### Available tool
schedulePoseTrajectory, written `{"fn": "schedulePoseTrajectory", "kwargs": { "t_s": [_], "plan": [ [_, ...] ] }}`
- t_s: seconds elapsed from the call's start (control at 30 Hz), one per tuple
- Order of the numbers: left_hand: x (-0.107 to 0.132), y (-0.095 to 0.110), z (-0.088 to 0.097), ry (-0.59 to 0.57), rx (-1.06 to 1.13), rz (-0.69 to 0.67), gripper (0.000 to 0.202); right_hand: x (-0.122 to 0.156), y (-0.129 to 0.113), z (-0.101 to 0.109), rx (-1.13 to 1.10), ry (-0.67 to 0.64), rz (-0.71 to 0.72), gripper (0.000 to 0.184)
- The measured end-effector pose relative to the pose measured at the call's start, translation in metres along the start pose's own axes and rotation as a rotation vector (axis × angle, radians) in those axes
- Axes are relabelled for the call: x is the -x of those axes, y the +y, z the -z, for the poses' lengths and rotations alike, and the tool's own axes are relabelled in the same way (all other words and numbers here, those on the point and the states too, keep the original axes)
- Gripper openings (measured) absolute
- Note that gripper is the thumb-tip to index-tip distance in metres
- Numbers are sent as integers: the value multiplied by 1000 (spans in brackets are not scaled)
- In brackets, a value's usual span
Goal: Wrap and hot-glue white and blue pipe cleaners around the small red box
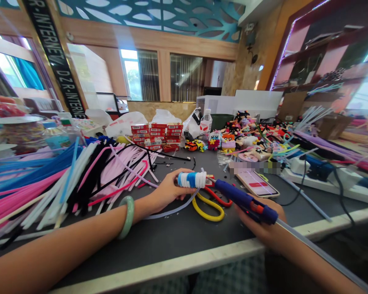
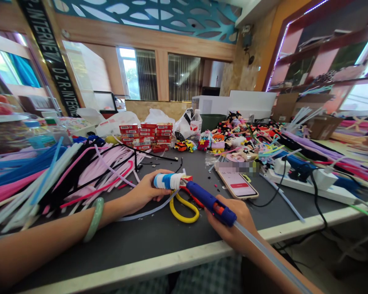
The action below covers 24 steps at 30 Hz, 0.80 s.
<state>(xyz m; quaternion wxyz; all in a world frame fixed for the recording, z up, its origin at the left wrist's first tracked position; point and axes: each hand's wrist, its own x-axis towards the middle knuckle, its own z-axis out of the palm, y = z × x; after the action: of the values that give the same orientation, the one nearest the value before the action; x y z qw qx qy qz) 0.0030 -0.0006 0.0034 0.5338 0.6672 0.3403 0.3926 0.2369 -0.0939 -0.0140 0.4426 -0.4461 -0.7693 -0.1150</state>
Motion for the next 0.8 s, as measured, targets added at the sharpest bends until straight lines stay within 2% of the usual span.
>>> {"fn": "schedulePoseTrajectory", "kwargs": {
  "t_s": [0.33, 0.8],
  "plan": [
    [0, 2, 0, -8, -5, 14, 54, -3, -5, 3, -7, -7, 9, 21],
    [1, 5, -2, 22, 24, 33, 54, 2, 3, 1, 1, -55, 4, 21]
  ]
}}
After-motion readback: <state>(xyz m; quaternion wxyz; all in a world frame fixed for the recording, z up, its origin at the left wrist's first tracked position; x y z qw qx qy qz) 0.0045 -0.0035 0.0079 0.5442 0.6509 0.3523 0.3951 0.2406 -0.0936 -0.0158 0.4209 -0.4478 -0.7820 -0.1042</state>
